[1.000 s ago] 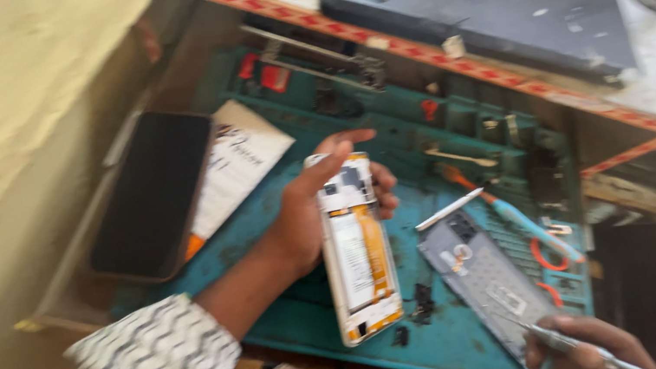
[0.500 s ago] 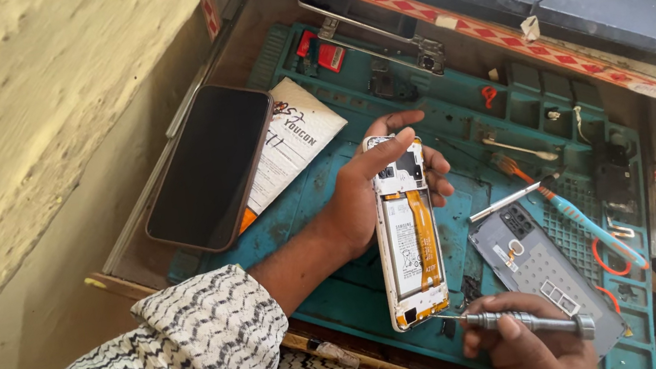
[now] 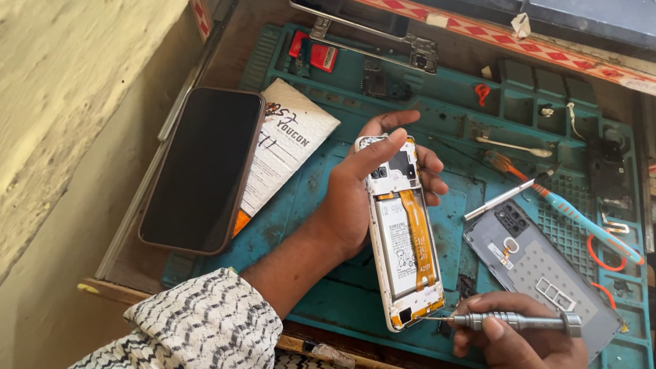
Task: The person uses a screwdriver to remove or install small screws on the internal chassis of a mobile phone while holding the device on a cluttered workbench.
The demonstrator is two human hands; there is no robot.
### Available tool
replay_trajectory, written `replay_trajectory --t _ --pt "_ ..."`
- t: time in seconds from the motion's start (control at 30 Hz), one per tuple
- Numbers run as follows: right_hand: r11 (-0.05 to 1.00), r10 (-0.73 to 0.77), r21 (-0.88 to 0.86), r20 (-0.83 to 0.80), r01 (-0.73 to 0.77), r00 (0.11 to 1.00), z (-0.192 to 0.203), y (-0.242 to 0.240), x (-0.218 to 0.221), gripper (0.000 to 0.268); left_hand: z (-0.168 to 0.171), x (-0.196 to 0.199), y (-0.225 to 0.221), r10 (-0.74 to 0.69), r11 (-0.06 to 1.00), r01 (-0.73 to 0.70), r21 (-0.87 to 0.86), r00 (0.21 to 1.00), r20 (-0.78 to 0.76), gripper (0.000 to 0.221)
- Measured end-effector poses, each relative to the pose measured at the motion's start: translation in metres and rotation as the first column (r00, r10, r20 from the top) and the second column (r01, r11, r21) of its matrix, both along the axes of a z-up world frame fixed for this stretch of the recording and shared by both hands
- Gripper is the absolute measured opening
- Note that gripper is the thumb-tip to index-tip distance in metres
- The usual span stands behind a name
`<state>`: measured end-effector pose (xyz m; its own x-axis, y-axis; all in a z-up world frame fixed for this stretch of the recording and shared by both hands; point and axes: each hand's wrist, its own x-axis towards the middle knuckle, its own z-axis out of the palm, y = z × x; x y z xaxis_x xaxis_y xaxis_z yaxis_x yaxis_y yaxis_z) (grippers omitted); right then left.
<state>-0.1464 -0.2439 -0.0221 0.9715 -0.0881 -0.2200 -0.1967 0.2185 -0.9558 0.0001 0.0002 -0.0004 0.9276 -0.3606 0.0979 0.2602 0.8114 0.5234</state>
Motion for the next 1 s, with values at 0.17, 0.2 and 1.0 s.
replay_trajectory --t 0.17,0.2,1.0 --pt "1.0 0.002 0.013 0.007 -0.002 1.0 0.0 0.0002 -0.0006 0.028 0.0007 0.0002 0.0003 -0.002 1.0 0.002 0.008 1.0 -0.002 0.057" --pt "1.0 0.003 0.011 0.008 -0.003 1.0 -0.0002 0.0003 -0.0006 0.027 0.0007 0.0006 0.0002 -0.001 1.0 0.001 0.014 1.0 -0.002 0.057" --pt "0.999 -0.021 -0.025 0.011 0.021 1.0 0.0033 0.0079 0.0007 0.026 0.0021 0.0005 0.0005 -0.009 1.0 0.009 0.018 1.0 -0.013 0.056"
